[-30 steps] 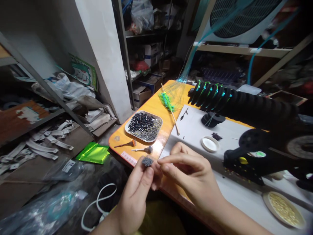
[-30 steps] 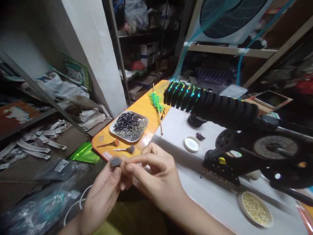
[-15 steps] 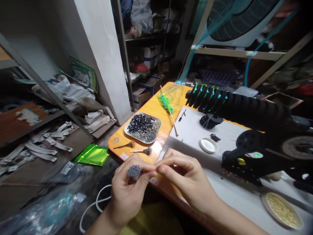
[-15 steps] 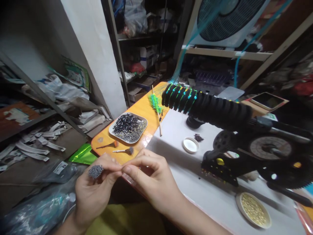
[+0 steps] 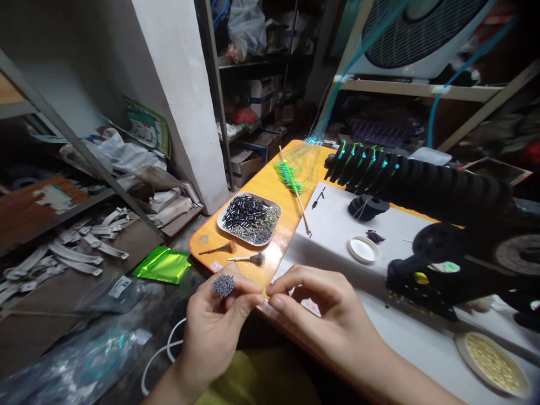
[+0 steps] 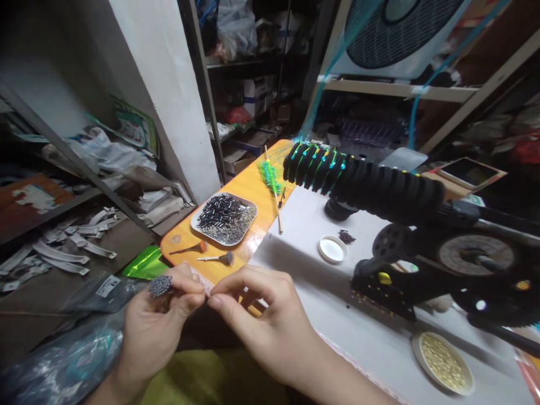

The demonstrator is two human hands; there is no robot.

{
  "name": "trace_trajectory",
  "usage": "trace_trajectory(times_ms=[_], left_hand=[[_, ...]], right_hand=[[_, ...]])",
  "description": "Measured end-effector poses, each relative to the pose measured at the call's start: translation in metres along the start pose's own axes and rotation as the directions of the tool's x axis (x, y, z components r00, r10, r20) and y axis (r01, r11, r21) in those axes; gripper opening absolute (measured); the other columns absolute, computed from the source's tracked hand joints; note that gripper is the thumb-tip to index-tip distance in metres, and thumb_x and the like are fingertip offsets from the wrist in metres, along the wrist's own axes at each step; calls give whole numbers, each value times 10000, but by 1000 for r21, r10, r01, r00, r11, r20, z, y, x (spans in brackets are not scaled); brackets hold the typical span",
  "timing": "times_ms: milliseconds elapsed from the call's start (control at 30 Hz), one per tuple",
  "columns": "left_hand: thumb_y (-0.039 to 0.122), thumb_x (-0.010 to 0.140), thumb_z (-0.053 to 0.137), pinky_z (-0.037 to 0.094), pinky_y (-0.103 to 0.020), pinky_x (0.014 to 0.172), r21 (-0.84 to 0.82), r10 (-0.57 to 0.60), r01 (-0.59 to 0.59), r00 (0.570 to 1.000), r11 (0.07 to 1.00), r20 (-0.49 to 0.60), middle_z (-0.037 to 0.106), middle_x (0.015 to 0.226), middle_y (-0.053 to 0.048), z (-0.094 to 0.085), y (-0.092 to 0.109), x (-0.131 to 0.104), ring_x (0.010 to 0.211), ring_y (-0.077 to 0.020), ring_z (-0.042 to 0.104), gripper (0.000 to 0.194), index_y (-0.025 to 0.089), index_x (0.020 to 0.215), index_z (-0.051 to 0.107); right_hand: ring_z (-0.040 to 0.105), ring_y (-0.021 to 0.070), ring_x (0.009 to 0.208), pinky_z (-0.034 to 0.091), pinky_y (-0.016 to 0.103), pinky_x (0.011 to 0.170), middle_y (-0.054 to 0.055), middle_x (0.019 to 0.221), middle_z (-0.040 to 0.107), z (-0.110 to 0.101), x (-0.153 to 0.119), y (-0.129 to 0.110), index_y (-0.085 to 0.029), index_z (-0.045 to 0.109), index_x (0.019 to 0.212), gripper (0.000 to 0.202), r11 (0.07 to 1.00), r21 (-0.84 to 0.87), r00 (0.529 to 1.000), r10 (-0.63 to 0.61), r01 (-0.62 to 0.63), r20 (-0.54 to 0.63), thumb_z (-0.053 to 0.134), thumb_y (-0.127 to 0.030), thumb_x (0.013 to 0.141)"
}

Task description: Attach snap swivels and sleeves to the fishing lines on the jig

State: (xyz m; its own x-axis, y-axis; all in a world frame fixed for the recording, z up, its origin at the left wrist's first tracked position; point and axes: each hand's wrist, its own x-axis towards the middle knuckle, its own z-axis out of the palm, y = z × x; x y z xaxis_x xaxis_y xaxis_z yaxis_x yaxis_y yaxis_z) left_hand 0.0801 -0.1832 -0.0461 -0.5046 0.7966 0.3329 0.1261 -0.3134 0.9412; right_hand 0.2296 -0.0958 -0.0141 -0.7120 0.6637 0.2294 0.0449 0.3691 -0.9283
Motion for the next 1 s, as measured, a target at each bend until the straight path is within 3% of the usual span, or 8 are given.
trace_trajectory(times_ms=[133, 233, 333, 467, 533, 700, 867, 1000], left_hand=[[265, 829, 773, 450, -155, 576, -70, -101, 103, 994, 992, 29, 618, 633, 33, 3, 0, -1, 586, -81, 529, 156, 209, 698, 708], [312, 857, 751, 427, -158, 573, -188, -245, 264, 962, 946, 118, 572, 679, 28, 5, -2, -3, 607, -73, 504, 151, 191, 783, 699], [366, 947, 632, 383, -176, 556, -387, -349, 418, 906, 822, 238, 457, 695, 50, 9, -6, -11, 583, -67, 399, 155, 221, 1000, 643], [420, 1003, 512, 345, -182, 551, -515, -404, 525, 851, 677, 336, 337, 655, 72, 19, -11, -21, 569, -75, 312, 203, 222, 988, 556], [432, 998, 517, 348, -180, 555, -510, -411, 529, 849, 678, 333, 360, 653, 71, 25, -12, -24, 578, -75, 348, 212, 222, 1007, 544], [395, 1010, 506, 390, -201, 591, -365, -392, 466, 882, 806, 260, 447, 715, 49, 29, -12, -21, 641, -91, 434, 200, 220, 914, 506], [341, 1026, 483, 420, -222, 673, -155, -292, 319, 941, 935, 174, 495, 826, 29, 23, -16, -19, 720, -111, 451, 129, 237, 960, 520], [320, 1019, 504, 429, -223, 685, -124, -229, 250, 960, 960, 161, 521, 828, 21, 24, -19, -23, 742, -119, 475, 113, 240, 945, 532]], right_hand=[[577, 108, 634, 416, 217, 571, 19, 741, 682, 2, 0, 4, -169, 698, 849, 106, 988, -99, 993, -115, 116, 25, 634, -195, 929], [532, 95, 615, 387, 210, 556, 5, 711, 611, 1, 0, 4, -161, 685, 861, 114, 969, -186, 987, -163, 161, 7, 597, -163, 932], [507, 95, 601, 376, 214, 542, -10, 688, 589, 0, 1, 0, -179, 678, 822, 140, 985, -146, 992, -103, 92, -73, 602, -204, 936], [506, 117, 597, 407, 230, 516, -3, 682, 581, 2, 2, 2, -197, 703, 802, 186, 999, 31, 990, 47, -43, -129, 630, -306, 933], [549, 127, 607, 469, 239, 514, 7, 708, 580, 4, 2, 6, -198, 727, 817, 184, 987, 130, 987, 108, -92, -121, 673, -348, 908], [654, 130, 547, 611, 288, 486, -3, 808, 530, 7, 2, 10, -205, 775, 855, 150, 878, 455, 980, 194, -152, -47, 749, -353, 849], [619, 92, 561, 592, 201, 495, -8, 738, 549, 4, 4, 2, -222, 807, 869, 101, 970, 239, 987, 4, 34, -158, 722, -171, 850], [616, 101, 576, 577, 200, 499, 11, 739, 589, 5, 4, -2, -187, 775, 805, 104, 979, 199, 985, -4, 40, -175, 696, -153, 863]])
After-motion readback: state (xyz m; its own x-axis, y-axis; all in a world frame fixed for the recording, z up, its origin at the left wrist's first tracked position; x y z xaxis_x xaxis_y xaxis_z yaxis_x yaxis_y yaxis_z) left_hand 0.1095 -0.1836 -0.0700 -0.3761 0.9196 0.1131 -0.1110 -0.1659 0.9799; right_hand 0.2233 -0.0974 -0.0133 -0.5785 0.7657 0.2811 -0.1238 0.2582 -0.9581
